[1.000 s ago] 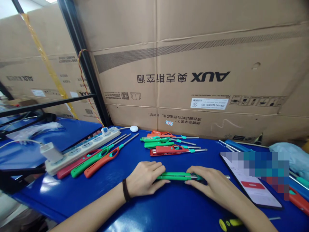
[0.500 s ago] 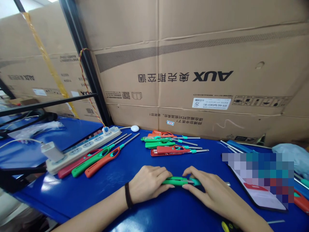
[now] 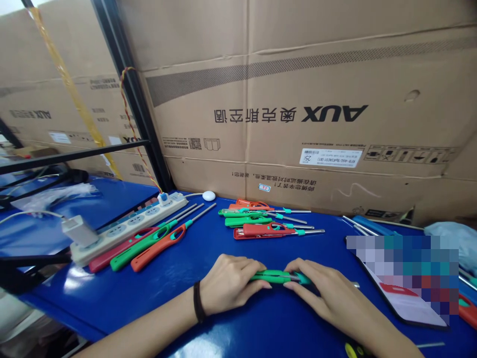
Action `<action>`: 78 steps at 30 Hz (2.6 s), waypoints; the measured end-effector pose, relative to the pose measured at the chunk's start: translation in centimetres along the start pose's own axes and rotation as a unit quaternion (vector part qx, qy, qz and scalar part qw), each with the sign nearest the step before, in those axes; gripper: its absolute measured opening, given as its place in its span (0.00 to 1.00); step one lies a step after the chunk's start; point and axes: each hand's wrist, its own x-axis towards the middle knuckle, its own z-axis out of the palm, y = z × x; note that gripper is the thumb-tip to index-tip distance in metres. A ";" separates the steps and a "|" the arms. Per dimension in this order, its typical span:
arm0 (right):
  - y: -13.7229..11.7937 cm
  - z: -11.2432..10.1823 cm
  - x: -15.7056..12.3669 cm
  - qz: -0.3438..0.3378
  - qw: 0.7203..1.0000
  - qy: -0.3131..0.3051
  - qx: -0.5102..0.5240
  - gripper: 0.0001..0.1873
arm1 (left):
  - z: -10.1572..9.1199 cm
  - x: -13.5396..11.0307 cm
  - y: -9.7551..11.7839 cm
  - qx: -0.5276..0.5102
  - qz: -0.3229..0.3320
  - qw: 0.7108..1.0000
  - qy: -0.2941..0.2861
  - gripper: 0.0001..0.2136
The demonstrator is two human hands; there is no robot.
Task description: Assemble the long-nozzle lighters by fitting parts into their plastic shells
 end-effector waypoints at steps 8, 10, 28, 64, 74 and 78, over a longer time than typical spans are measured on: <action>0.4 0.6 0.2 -0.065 0.997 0.011 -0.034 0.08 | 0.3 -0.1 0.2 -0.023 0.015 0.999 0.041 0.13; 0.4 0.7 0.1 -0.070 0.996 0.013 -0.046 0.09 | 0.3 -0.1 0.2 -0.036 0.030 0.997 0.055 0.12; 0.0 1.0 0.6 -0.078 0.996 0.016 -0.042 0.09 | 0.3 0.2 -0.1 0.005 0.052 0.998 0.026 0.13; 1.3 -0.4 0.3 0.008 1.000 0.025 -0.004 0.05 | -0.5 0.0 -2.8 -0.054 -0.055 0.997 0.013 0.08; 0.6 1.6 1.1 -0.067 0.996 0.044 -0.036 0.11 | 0.1 0.0 -1.2 -0.053 0.018 0.998 0.010 0.07; -0.2 2.4 1.3 -0.097 0.994 0.045 -0.032 0.09 | 0.3 -0.1 -1.2 -0.043 0.038 0.998 0.013 0.06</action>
